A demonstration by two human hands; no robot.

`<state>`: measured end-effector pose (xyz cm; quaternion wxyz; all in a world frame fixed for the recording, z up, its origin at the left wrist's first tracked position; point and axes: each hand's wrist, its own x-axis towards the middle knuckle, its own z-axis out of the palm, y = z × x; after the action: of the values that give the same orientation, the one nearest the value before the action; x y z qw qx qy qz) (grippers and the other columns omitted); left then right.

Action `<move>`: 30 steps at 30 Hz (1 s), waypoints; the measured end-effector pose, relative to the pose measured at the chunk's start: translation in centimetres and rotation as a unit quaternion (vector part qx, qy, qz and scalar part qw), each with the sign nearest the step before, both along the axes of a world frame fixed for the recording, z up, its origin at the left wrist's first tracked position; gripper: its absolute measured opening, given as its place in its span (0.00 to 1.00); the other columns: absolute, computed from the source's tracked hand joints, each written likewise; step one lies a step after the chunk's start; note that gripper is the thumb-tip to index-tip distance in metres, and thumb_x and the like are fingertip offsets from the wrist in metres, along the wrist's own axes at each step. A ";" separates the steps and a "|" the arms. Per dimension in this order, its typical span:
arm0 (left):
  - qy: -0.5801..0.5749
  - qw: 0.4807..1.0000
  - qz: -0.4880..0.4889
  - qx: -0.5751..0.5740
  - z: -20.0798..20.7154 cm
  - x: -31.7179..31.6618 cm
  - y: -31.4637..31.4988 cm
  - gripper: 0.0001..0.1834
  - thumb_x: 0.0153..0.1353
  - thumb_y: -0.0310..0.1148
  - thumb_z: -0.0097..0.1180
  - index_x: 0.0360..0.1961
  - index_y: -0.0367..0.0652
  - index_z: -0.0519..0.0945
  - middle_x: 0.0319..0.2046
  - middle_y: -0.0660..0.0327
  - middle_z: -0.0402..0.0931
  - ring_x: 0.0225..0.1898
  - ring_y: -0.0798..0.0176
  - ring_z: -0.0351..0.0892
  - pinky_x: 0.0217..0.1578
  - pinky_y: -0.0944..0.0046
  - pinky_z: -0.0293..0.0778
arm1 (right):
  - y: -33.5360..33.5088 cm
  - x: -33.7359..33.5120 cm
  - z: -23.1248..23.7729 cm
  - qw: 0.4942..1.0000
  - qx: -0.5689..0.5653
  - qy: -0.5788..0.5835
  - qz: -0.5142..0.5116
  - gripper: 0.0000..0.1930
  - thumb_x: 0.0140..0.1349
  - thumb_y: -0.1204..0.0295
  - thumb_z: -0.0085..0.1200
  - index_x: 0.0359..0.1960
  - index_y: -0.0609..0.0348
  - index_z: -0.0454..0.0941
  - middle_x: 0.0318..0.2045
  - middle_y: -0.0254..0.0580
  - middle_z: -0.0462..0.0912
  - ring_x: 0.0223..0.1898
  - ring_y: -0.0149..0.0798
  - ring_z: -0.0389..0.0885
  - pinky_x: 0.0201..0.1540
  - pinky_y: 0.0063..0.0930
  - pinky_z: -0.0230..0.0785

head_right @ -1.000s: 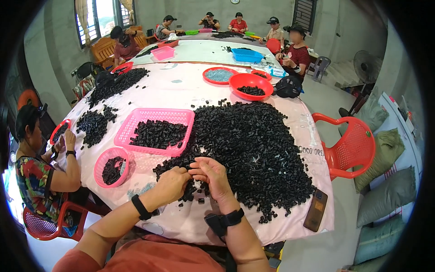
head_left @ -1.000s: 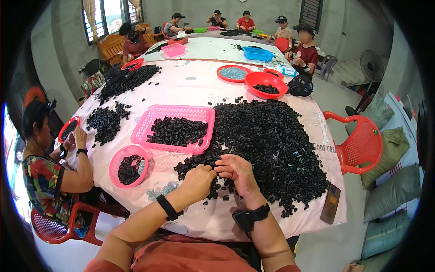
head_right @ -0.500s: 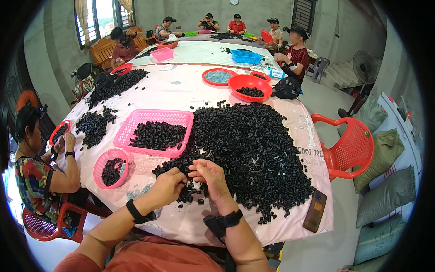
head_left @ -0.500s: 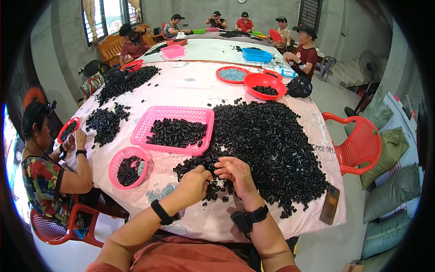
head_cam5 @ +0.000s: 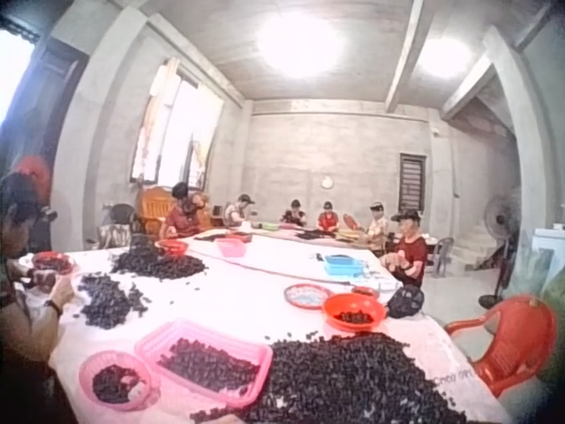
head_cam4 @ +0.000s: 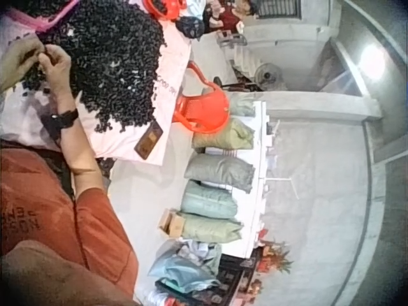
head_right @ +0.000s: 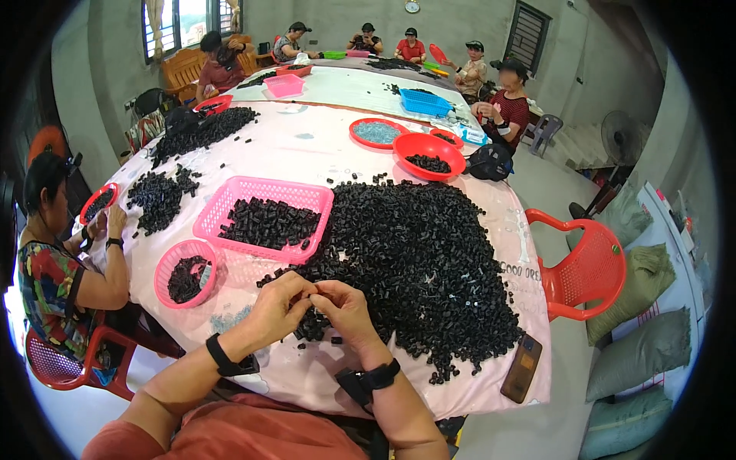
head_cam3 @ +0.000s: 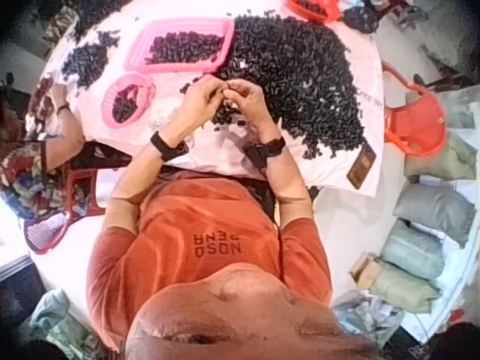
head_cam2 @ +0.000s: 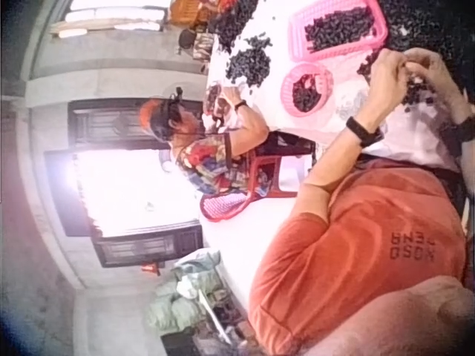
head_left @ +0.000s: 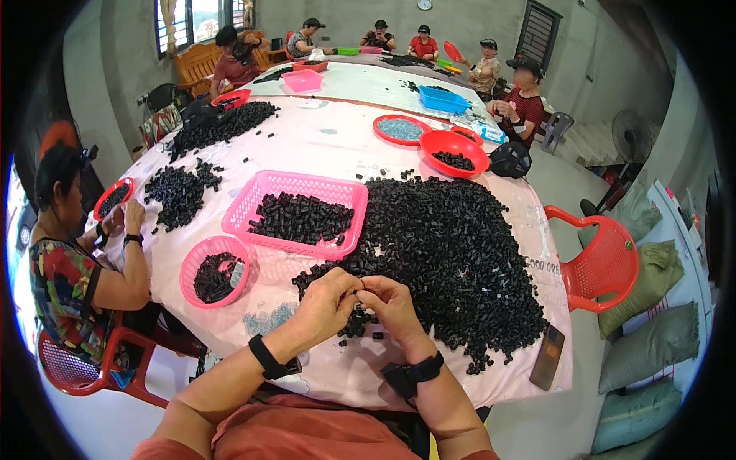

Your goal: Sorting small black plastic components on a work table.

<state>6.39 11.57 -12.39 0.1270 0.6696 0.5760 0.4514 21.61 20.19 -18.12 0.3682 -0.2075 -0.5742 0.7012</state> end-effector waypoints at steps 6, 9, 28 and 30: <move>-0.006 1.000 0.008 -0.006 -0.4 -0.4 -0.2 0.11 0.55 0.17 0.57 0.40 0.37 0.76 0.29 0.56 0.73 0.27 0.61 0.75 0.29 0.63 0.72 | -0.6 -0.5 -0.6 1.000 0.024 -0.017 -0.007 0.10 0.66 0.71 0.61 0.45 0.61 0.84 0.36 0.30 0.85 0.35 0.21 0.80 0.37 0.16 0.72; -0.023 1.000 0.008 -0.014 -0.4 -0.3 -0.4 0.11 0.55 0.17 0.57 0.40 0.37 0.77 0.29 0.56 0.73 0.27 0.62 0.75 0.29 0.63 0.72 | -0.6 -0.5 -0.6 0.999 0.021 -0.031 -0.006 0.09 0.67 0.69 0.59 0.44 0.61 0.84 0.36 0.31 0.85 0.34 0.22 0.81 0.37 0.17 0.74; 0.154 0.976 -0.032 -0.148 -2.9 -1.2 -3.0 0.11 0.51 0.23 0.60 0.38 0.37 0.81 0.34 0.51 0.76 0.36 0.44 0.80 0.39 0.51 0.78 | -0.4 0.0 0.9 0.997 -0.022 -0.043 -0.053 0.11 0.72 0.70 0.50 0.50 0.59 0.80 0.33 0.35 0.85 0.28 0.23 0.81 0.31 0.17 0.73; 0.144 0.980 -0.048 -0.128 -3.0 -1.2 -2.9 0.13 0.50 0.22 0.60 0.39 0.37 0.81 0.35 0.50 0.75 0.37 0.44 0.80 0.39 0.51 0.78 | -0.4 0.1 0.9 0.998 -0.020 -0.043 -0.048 0.11 0.72 0.71 0.50 0.51 0.59 0.80 0.33 0.35 0.85 0.28 0.23 0.81 0.32 0.17 0.73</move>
<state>5.23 8.65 -15.43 0.1488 0.7325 0.6084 0.2667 21.71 19.83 -17.24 0.3721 -0.2721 -0.5649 0.6844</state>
